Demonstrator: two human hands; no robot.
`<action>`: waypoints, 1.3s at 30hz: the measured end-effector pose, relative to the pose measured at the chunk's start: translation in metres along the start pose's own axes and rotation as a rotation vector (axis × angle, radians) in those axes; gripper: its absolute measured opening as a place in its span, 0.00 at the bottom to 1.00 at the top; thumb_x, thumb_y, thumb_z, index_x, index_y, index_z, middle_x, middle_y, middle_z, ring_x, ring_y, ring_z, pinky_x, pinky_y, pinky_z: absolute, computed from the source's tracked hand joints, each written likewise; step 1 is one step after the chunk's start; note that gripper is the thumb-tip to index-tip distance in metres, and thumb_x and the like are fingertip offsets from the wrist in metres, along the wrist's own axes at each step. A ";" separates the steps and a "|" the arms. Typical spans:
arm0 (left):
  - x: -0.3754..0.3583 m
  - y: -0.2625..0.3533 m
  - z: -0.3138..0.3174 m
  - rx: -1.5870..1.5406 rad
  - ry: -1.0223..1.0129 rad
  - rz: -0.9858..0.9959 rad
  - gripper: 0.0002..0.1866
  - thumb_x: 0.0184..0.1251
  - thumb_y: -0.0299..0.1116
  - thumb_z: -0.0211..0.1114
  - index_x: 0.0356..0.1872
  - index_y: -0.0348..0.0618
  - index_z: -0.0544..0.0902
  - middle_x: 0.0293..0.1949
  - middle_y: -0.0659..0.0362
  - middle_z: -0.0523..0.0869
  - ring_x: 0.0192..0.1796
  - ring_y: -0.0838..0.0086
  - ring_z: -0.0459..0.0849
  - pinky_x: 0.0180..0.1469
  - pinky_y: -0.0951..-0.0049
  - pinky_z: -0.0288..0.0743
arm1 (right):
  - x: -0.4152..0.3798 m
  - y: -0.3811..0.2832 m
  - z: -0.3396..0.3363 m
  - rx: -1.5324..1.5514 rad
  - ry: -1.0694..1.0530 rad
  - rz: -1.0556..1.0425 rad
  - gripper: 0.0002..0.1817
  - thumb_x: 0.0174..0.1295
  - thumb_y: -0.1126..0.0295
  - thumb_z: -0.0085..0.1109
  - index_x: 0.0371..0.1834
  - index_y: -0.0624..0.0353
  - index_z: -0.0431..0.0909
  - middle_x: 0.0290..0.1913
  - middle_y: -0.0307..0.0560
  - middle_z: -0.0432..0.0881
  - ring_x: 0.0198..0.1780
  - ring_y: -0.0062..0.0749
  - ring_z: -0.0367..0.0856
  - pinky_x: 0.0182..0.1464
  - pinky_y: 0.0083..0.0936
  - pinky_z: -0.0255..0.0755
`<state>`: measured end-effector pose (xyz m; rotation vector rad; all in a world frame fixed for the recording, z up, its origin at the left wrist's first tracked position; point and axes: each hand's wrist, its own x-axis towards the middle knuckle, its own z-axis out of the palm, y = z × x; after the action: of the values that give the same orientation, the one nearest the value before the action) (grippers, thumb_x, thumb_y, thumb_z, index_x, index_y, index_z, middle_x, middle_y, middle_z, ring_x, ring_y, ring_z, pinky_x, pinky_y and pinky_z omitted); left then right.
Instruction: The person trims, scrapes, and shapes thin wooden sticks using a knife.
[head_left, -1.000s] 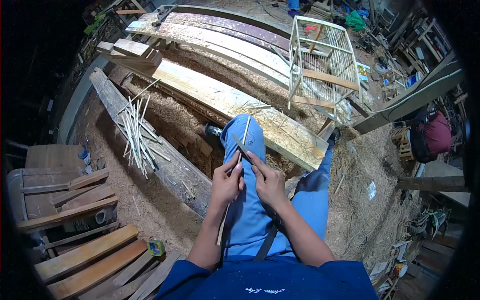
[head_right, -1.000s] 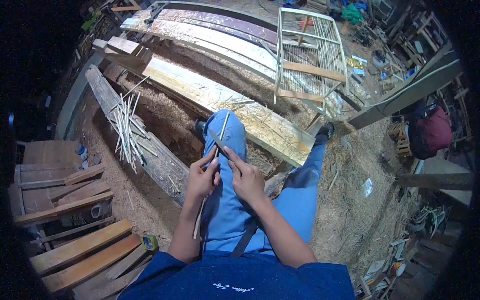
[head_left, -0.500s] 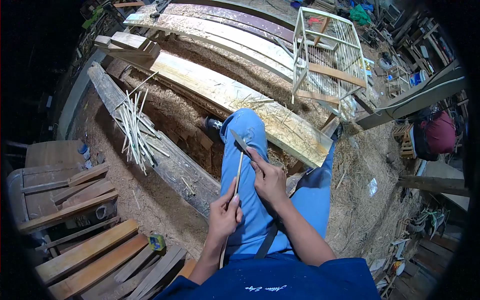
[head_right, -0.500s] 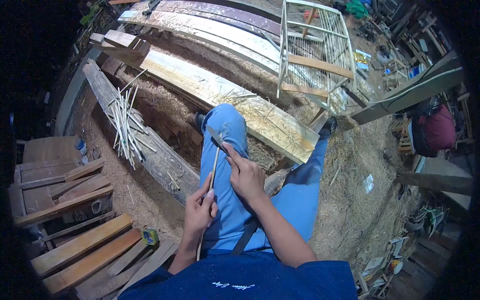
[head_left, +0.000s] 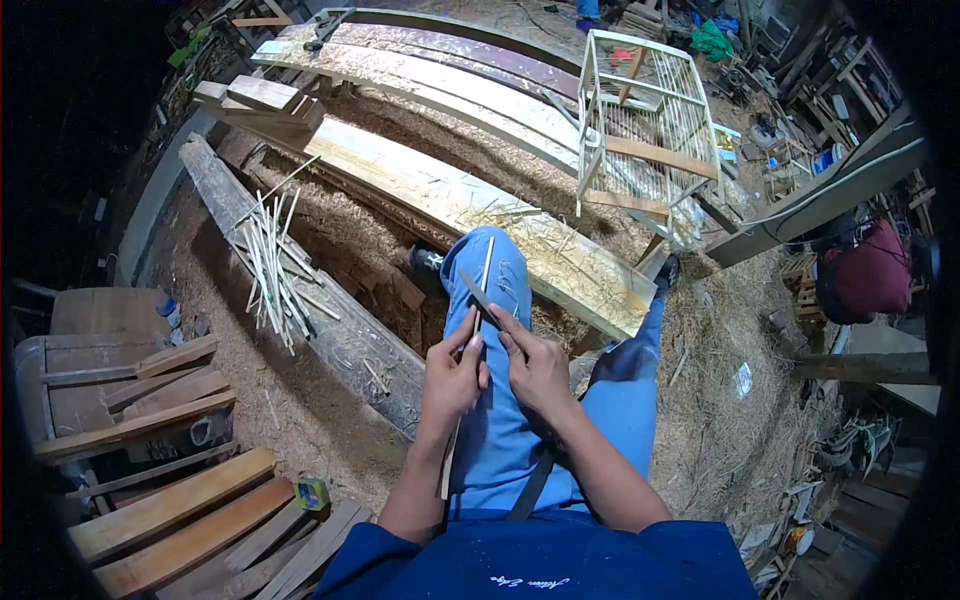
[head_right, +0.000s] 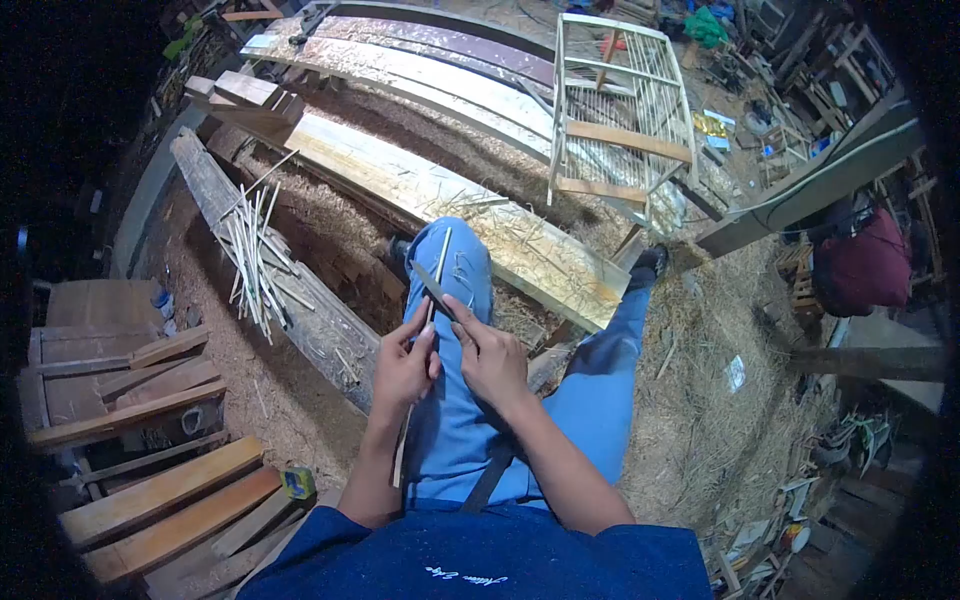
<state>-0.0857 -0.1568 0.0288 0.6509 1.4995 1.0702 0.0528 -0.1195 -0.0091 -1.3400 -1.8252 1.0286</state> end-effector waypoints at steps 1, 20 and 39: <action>0.005 -0.001 0.001 0.002 -0.007 0.001 0.22 0.79 0.31 0.54 0.72 0.46 0.71 0.15 0.69 0.71 0.15 0.87 0.67 0.16 0.81 0.59 | 0.000 0.002 0.001 0.010 0.003 0.004 0.24 0.70 0.64 0.56 0.69 0.32 0.74 0.33 0.63 0.84 0.34 0.59 0.84 0.35 0.47 0.76; -0.058 -0.027 -0.020 0.054 -0.023 -0.028 0.23 0.79 0.29 0.51 0.73 0.47 0.70 0.17 0.69 0.71 0.17 0.87 0.68 0.21 0.83 0.62 | 0.008 -0.002 0.010 -0.037 0.083 0.021 0.23 0.69 0.68 0.56 0.67 0.38 0.75 0.34 0.66 0.82 0.31 0.58 0.84 0.33 0.43 0.74; -0.057 -0.010 -0.017 0.088 -0.010 -0.077 0.23 0.80 0.29 0.49 0.73 0.45 0.69 0.17 0.69 0.69 0.17 0.87 0.69 0.20 0.82 0.62 | 0.013 -0.010 0.003 -0.087 0.015 0.065 0.24 0.68 0.68 0.57 0.67 0.35 0.75 0.33 0.65 0.82 0.30 0.61 0.82 0.34 0.48 0.74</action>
<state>-0.0880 -0.2144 0.0457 0.6539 1.5572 0.9456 0.0424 -0.1094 -0.0008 -1.4632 -1.8451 0.9799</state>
